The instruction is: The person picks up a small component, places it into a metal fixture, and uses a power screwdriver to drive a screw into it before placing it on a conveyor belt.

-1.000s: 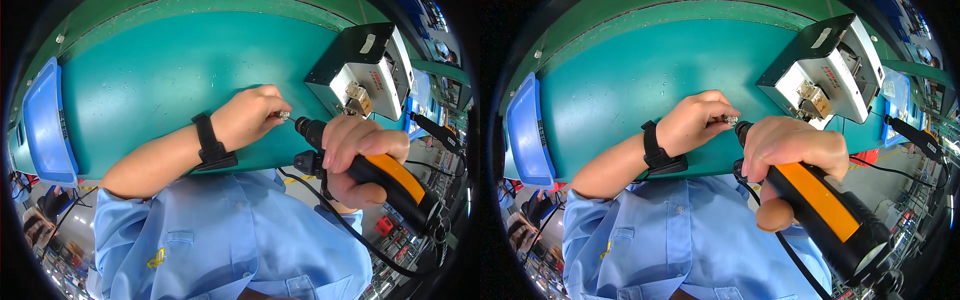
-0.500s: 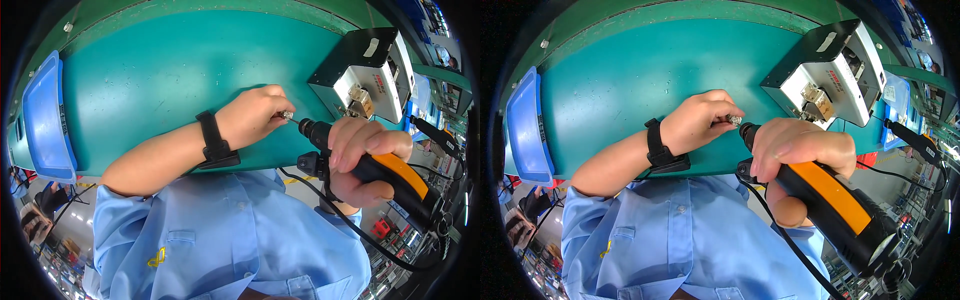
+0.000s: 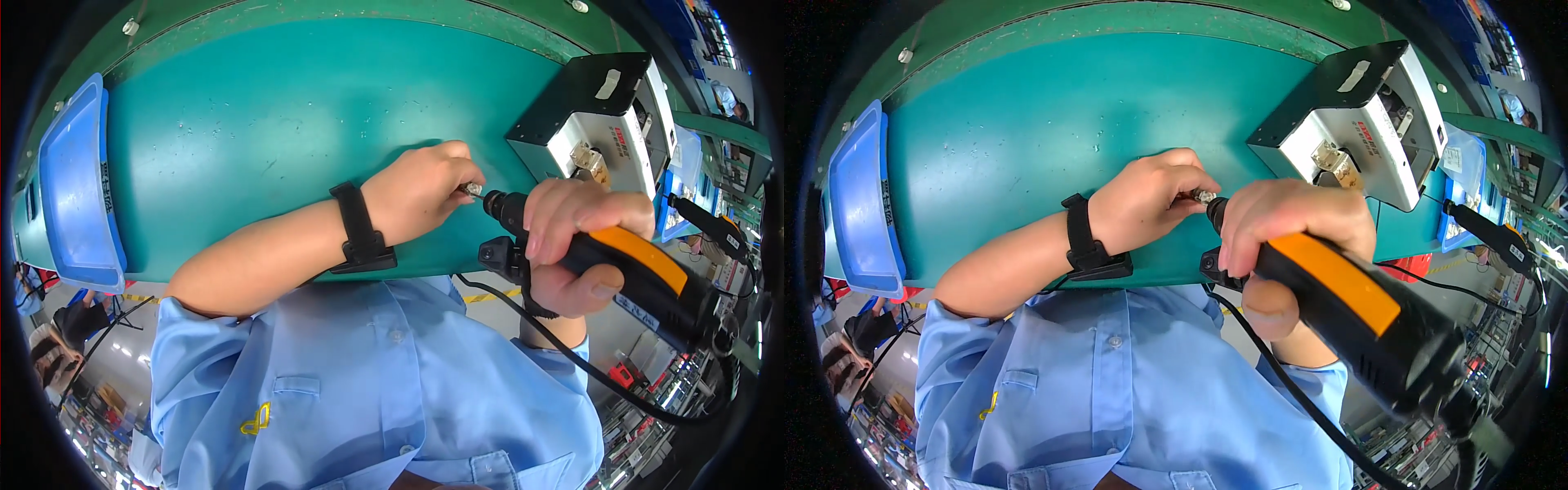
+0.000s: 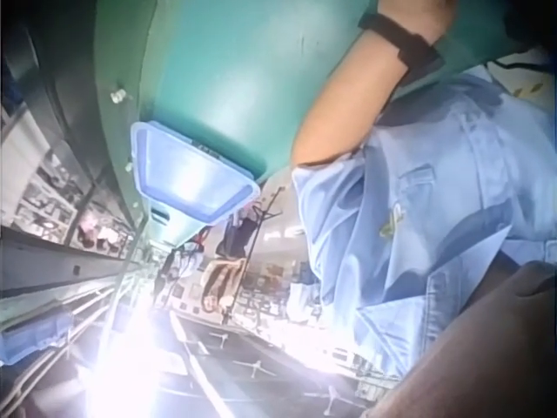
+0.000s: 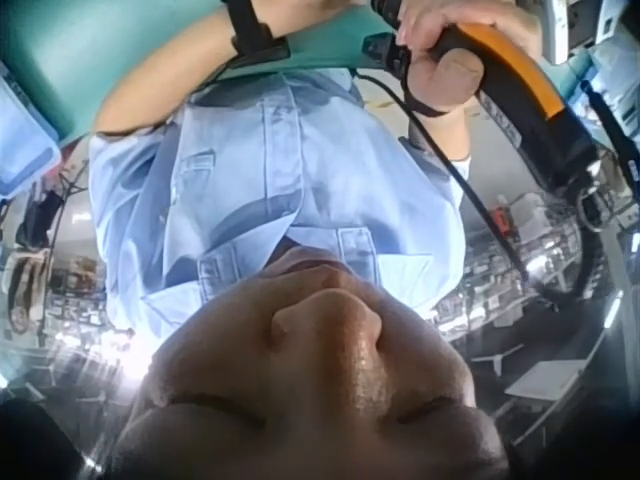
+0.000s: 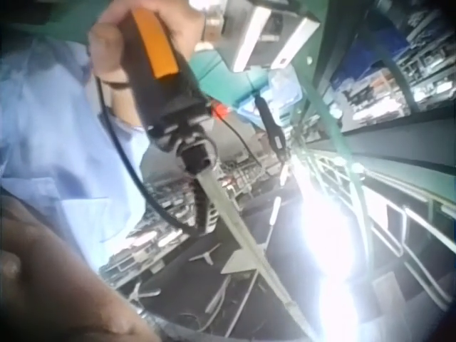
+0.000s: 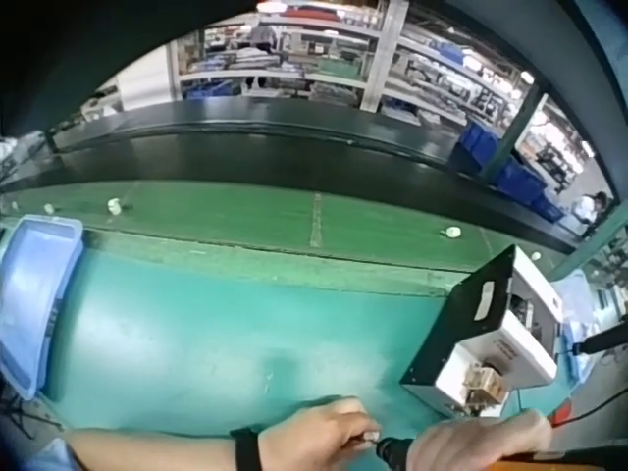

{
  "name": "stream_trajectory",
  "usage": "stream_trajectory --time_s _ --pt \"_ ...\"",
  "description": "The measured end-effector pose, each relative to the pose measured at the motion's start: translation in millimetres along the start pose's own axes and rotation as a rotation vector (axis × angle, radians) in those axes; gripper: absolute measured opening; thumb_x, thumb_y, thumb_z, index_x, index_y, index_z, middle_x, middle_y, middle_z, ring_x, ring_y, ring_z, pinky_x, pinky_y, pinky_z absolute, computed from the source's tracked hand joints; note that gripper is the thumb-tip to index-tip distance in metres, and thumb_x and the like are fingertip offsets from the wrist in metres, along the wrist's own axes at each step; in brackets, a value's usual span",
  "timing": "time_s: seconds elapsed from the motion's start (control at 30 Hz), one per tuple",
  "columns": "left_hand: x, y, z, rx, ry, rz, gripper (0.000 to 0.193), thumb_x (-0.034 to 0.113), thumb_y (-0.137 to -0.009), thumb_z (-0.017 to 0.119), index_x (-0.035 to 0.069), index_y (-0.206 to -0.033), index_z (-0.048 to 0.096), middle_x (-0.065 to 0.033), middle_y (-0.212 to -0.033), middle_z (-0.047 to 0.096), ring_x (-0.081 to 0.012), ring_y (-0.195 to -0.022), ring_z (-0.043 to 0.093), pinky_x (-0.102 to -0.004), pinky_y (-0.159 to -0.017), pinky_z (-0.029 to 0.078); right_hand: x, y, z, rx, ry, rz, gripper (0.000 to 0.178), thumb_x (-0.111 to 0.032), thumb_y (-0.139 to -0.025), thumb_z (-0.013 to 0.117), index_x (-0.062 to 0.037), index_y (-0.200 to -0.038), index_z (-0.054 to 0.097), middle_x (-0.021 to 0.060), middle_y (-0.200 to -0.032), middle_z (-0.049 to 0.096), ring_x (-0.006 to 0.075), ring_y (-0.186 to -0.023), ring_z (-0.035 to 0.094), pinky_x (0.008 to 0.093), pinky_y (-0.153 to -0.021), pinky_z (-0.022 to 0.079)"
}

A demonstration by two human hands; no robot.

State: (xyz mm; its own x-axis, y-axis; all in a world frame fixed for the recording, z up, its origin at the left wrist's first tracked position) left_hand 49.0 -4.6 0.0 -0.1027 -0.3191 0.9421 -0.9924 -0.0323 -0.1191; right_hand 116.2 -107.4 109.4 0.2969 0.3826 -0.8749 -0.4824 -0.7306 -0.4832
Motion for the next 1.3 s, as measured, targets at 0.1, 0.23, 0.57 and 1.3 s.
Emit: stream_trajectory --time_s 0.1,0.23,0.57,1.3 --pt "2 2 3 0.040 -0.043 0.029 0.026 -0.006 -0.074 0.066 0.003 -0.097 0.062 -0.0101 -0.090 0.058 -0.0269 -0.078 0.061 -0.0349 -0.066 0.052 -4 0 0 0.125 -0.095 0.086 0.052 -0.046 -0.082 0.067 -0.0048 -0.104 0.044 0.0015 -0.062 0.053 0.0132 -0.052 0.052 0.0268 -0.052 0.041" --pt "15 3 -9 0.157 -0.226 0.183 0.027 -0.006 -0.071 0.067 0.005 -0.095 0.061 -0.0089 -0.092 0.058 -0.0264 -0.078 0.061 -0.0349 -0.066 0.051 -29 4 -18 0.231 -0.311 -0.205 0.057 -0.051 -0.083 0.066 -0.0056 -0.109 0.045 0.0013 -0.061 0.052 0.0125 -0.052 0.052 0.0266 -0.051 0.040" --pt "46 2 -65 0.340 -0.466 0.364 0.030 -0.006 -0.064 0.067 0.005 -0.091 0.061 -0.0069 -0.094 0.058 -0.0265 -0.085 0.059 -0.0337 -0.070 0.051 -27 16 -28 0.305 -0.120 -0.068 0.045 -0.049 -0.089 0.058 -0.0082 -0.101 0.046 -0.0030 -0.058 0.044 0.0077 -0.050 0.044 0.0232 -0.051 0.031" --pt "-44 1 -339 1.148 -1.166 -0.406 0.045 0.024 -0.071 0.075 0.014 -0.113 0.060 -0.0135 -0.120 0.054 -0.0344 -0.114 0.046 -0.0427 -0.094 0.043 -9 35 -30 0.404 -0.041 -0.019 0.047 -0.042 -0.087 0.058 -0.0053 -0.109 0.040 0.0031 -0.064 0.044 0.0131 -0.061 0.043 0.0284 -0.063 0.034"
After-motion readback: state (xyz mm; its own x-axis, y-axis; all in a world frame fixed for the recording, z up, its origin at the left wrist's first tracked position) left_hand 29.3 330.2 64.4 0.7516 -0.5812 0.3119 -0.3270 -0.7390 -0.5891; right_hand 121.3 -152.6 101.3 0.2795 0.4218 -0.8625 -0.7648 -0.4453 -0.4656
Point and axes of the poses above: each hand's wrist, its own y-axis away from the middle knuckle, its own z-axis out of the palm, x = y × z, the point moved 4 cm from there along -y, towards the middle knuckle
